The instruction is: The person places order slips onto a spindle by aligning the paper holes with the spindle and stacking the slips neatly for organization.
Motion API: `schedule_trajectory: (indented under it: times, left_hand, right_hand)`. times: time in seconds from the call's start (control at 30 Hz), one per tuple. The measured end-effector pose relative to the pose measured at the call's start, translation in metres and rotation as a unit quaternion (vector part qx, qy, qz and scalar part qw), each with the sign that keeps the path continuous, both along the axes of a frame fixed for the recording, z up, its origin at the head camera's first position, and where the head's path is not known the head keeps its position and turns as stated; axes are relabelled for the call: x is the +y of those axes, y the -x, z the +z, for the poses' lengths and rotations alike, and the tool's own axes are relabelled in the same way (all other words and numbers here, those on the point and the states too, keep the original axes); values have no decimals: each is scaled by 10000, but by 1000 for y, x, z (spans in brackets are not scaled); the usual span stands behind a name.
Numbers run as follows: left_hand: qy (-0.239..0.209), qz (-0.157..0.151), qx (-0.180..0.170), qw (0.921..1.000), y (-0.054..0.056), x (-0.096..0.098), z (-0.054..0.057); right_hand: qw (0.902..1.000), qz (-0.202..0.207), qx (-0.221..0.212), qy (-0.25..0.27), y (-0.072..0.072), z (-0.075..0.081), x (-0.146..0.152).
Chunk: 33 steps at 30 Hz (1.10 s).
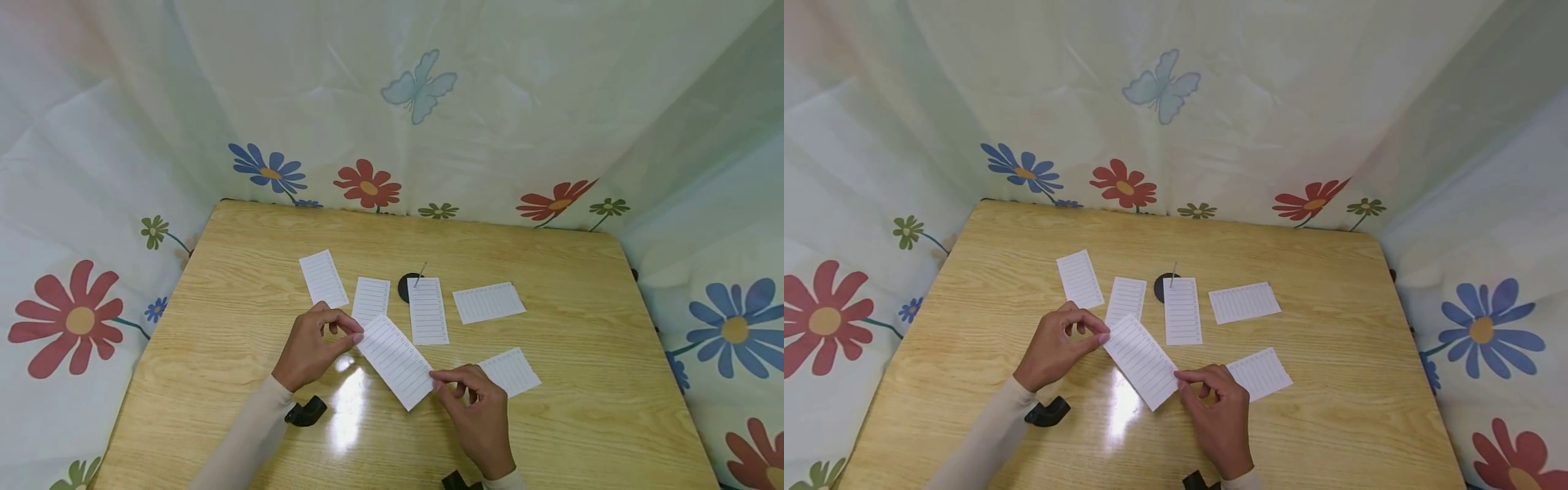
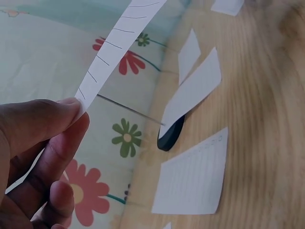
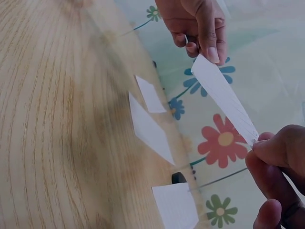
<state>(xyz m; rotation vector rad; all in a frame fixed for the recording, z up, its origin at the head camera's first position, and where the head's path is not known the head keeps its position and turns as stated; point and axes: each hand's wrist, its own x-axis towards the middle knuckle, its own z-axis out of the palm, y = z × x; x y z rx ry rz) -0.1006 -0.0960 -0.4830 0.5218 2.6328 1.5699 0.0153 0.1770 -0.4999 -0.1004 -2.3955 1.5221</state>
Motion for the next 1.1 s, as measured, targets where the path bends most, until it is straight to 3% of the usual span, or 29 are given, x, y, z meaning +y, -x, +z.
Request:
schedule_trajectory:
  times: [0.57, 1.1]
  left_hand:
    - [-383, -256, -103, 9989, 23, 12, 11]
    - [-661, -419, -194, 9967, 35, 27, 17]
  right_hand:
    - [9998, -128, 119, 87, -1, 6, 0]
    - [9998, -93, 139, 56, -1, 3, 2]
